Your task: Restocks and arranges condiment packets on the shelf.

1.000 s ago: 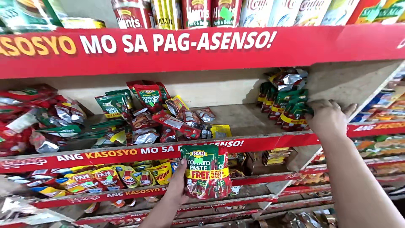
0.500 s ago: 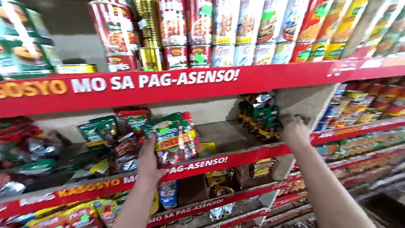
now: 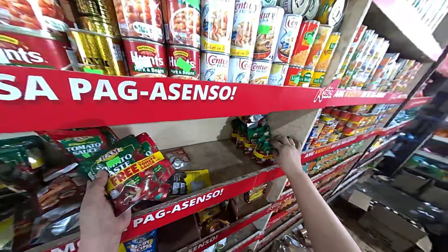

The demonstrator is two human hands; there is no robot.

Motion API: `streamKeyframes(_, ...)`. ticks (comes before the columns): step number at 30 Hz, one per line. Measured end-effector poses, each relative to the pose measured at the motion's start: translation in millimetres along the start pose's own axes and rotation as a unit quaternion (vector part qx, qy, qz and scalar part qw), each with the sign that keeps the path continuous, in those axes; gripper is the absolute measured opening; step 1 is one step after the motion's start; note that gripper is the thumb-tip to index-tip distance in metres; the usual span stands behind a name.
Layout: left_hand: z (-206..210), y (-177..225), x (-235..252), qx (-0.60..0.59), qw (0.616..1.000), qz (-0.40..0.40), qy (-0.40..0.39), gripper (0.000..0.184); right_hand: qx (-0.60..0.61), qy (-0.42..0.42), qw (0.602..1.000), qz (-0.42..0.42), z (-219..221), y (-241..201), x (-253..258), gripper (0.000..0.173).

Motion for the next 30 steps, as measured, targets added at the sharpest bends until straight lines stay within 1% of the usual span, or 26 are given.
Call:
streamKeyframes(4,-1.4,-2.0,1.8,0.026,1.000,0.008,-0.008,0.032,-0.005,0.005,1.000,0.013,3.6,-1.8,-1.9,0.033)
streamKeyframes(6,-1.2,-3.0,3.0,0.043,0.999,0.014,-0.003,0.036,0.016,-0.001,1.000,0.023,4.7,-1.5,-0.1,0.035)
streamKeyframes(8,0.1,-3.5,2.8,0.059,0.998,0.016,-0.001,0.037,0.080,0.010,0.996,0.035,5.8,-0.7,4.3,0.048)
streamKeyframes(9,0.4,-3.8,2.1,0.066,0.998,0.016,0.000,0.037,0.109,0.033,0.993,0.035,6.6,-4.3,4.7,0.060)
streamKeyframes(10,0.3,-3.7,0.8,0.074,0.997,0.016,-0.002,0.039,0.112,0.062,0.992,0.022,8.6,-11.3,3.3,0.071)
streamKeyframes(11,0.9,-3.3,-0.5,0.080,0.997,0.019,-0.004,0.040,0.087,0.079,0.993,-0.004,11.6,-20.3,2.0,0.076)
streamKeyframes(12,2.3,-2.6,-2.2,0.086,0.996,0.022,-0.002,0.039,0.048,0.071,0.996,-0.038,14.5,-29.8,1.7,0.073)
streamKeyframes(13,3.4,-2.3,-3.7,0.091,0.995,0.027,0.000,0.039,0.006,0.038,0.997,-0.067,17.3,-37.6,2.7,0.065)
streamKeyframes(14,3.5,-2.3,-4.7,0.096,0.995,0.031,-0.002,0.039,-0.025,-0.018,0.996,-0.081,18.9,-42.7,5.5,0.053)
streamKeyframes(15,3.1,-2.3,-5.0,0.099,0.994,0.035,-0.008,0.039,-0.048,-0.082,0.993,-0.074,19.2,-44.8,10.3,0.040)
streamKeyframes(16,2.7,-2.6,-4.8,0.103,0.994,0.038,-0.014,0.039,-0.070,-0.120,0.988,-0.068,20.1,-43.1,16.0,0.032)
streamKeyframes(18,1.9,-3.4,-3.8,0.112,0.993,0.039,-0.023,0.039,-0.086,-0.147,0.984,-0.049,20.3,-38.0,26.4,0.029)
streamKeyframes(20,1.4,-3.6,-5.3,0.126,0.991,0.041,-0.030,0.046,-0.101,-0.172,0.980,-0.026,18.9,-41.2,33.7,0.030)
streamKeyframes(22,-0.7,-4.3,-6.9,0.143,0.988,0.045,-0.041,0.050,-0.123,-0.207,0.971,0.007,15.1,-56.7,34.9,0.033)
streamKeyframes(23,-1.5,-5.0,-6.5,0.147,0.987,0.050,-0.045,0.050,-0.125,-0.209,0.970,0.010,10.0,-71.3,33.3,0.035)
streamKeyframes(24,-3.0,-5.4,-4.8,0.154,0.985,0.055,-0.051,0.049,-0.115,-0.199,0.973,-0.003,1.4,-92.4,30.4,0.036)
streamKeyframes(25,-4.0,-5.4,-3.4,0.163,0.983,0.059,-0.055,0.050,-0.097,-0.196,0.975,-0.036,-13.5,-120.9,26.6,0.038)
streamKeyframes(26,-4.2,-5.3,-2.9,0.173,0.982,0.059,-0.052,0.051,-0.071,-0.198,0.974,-0.089,-35.1,-155.2,21.4,0.042)
streamKeyframes(27,-4.7,-4.8,-3.5,0.184,0.980,0.055,-0.044,0.052,-0.046,-0.202,0.965,-0.161,-62.1,-192.6,13.5,0.039)
streamKeyframes(28,-4.9,-3.7,-4.8,0.196,0.979,0.045,-0.036,0.055,-0.015,-0.208,0.948,-0.242,-93.3,-229.4,4.7,0.037)
streamKeyframes(29,-3.9,-2.8,-6.3,0.197,0.979,0.038,-0.033,0.055,0.022,-0.207,0.922,-0.326,-122.9,-262.0,-2.4,0.036)
streamKeyframes(30,-1.2,-2.3,-8.0,0.191,0.980,0.038,-0.030,0.054,0.079,-0.190,0.900,-0.385,-146.8,-292.0,-8.7,0.034)
Point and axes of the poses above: each hand's wrist, its own x-axis towards the middle knuckle, its own z-axis out of the palm, y = z × x, the point moved 1 cm from there along x, towards the middle knuckle, and after that the axes turned 14 degrees about -z, right-handed, at the moved point
